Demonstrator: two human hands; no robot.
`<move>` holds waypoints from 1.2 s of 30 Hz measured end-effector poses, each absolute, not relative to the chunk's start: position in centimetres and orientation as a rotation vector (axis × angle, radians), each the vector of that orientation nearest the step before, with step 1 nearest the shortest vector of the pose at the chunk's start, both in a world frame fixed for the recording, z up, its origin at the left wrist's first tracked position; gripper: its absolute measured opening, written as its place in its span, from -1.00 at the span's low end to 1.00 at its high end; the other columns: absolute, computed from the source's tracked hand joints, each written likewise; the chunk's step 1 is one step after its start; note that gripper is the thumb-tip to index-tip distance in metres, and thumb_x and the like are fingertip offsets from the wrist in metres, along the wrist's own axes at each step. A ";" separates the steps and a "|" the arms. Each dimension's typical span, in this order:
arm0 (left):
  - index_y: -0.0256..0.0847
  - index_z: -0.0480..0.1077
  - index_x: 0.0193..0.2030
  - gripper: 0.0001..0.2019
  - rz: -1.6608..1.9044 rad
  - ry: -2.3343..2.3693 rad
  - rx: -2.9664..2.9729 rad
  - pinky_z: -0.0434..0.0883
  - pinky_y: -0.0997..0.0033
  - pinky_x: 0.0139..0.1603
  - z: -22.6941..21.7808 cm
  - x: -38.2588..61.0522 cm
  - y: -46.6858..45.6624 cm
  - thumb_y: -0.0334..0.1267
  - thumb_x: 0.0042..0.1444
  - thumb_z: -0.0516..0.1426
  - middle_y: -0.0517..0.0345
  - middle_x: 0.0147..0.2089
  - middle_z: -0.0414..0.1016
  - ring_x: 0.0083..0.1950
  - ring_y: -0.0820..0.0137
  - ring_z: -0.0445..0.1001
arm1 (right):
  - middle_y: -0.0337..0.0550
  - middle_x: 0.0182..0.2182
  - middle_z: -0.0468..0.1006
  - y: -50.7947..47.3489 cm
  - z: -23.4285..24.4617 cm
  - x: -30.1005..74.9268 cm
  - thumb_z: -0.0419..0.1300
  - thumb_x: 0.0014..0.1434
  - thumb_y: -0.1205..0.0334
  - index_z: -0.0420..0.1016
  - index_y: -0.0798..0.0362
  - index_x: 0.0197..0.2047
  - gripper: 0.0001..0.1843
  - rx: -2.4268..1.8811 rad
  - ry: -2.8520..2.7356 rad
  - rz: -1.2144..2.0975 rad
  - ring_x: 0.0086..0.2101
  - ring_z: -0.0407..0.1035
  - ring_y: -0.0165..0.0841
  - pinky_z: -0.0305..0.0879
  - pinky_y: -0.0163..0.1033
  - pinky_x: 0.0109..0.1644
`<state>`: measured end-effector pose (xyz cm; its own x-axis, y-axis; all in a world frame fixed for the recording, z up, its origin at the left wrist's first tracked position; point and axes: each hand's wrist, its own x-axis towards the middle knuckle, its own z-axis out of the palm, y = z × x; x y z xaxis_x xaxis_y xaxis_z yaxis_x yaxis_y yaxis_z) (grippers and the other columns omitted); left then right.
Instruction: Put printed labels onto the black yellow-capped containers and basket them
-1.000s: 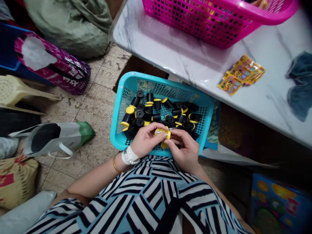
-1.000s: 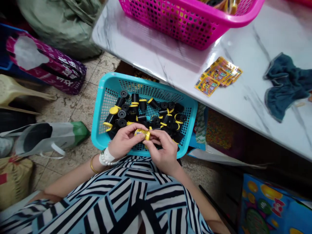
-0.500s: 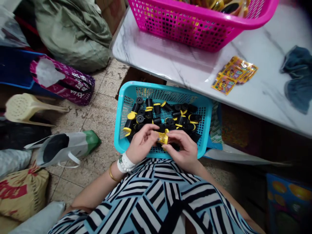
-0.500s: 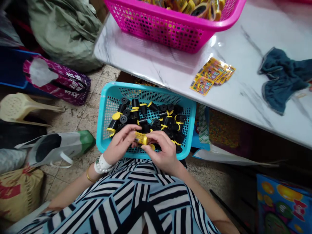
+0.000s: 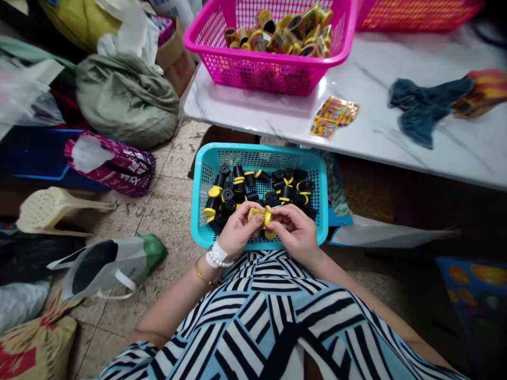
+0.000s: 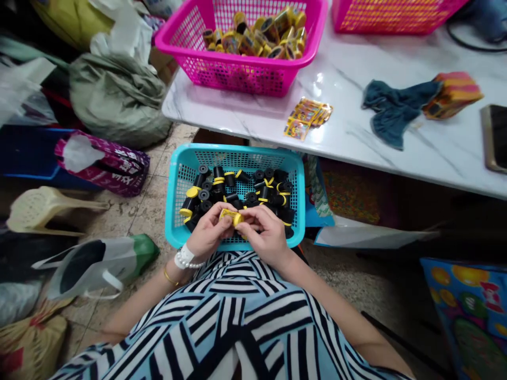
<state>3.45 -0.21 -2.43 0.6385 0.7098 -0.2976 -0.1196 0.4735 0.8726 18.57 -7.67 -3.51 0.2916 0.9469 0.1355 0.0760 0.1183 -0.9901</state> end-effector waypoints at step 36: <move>-0.29 0.38 -0.33 -0.55 0.530 0.659 0.514 -0.02 0.69 -0.69 -1.7 4.3 -0.5 0.09 -0.03 0.34 0.34 -0.61 0.31 -0.72 0.72 0.04 | -0.22 -0.36 0.48 -5.7 -2.7 18.8 0.43 0.05 0.25 0.67 -0.10 -0.31 -0.91 -1.172 -1.133 0.797 -0.33 0.43 -0.36 0.49 -0.18 -0.24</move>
<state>4.27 -0.48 -1.68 0.6711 0.6031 -0.4312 -0.2916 0.7494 0.5945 18.82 -5.65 -2.67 0.2764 0.9269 0.2538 0.0744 0.2427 -0.9672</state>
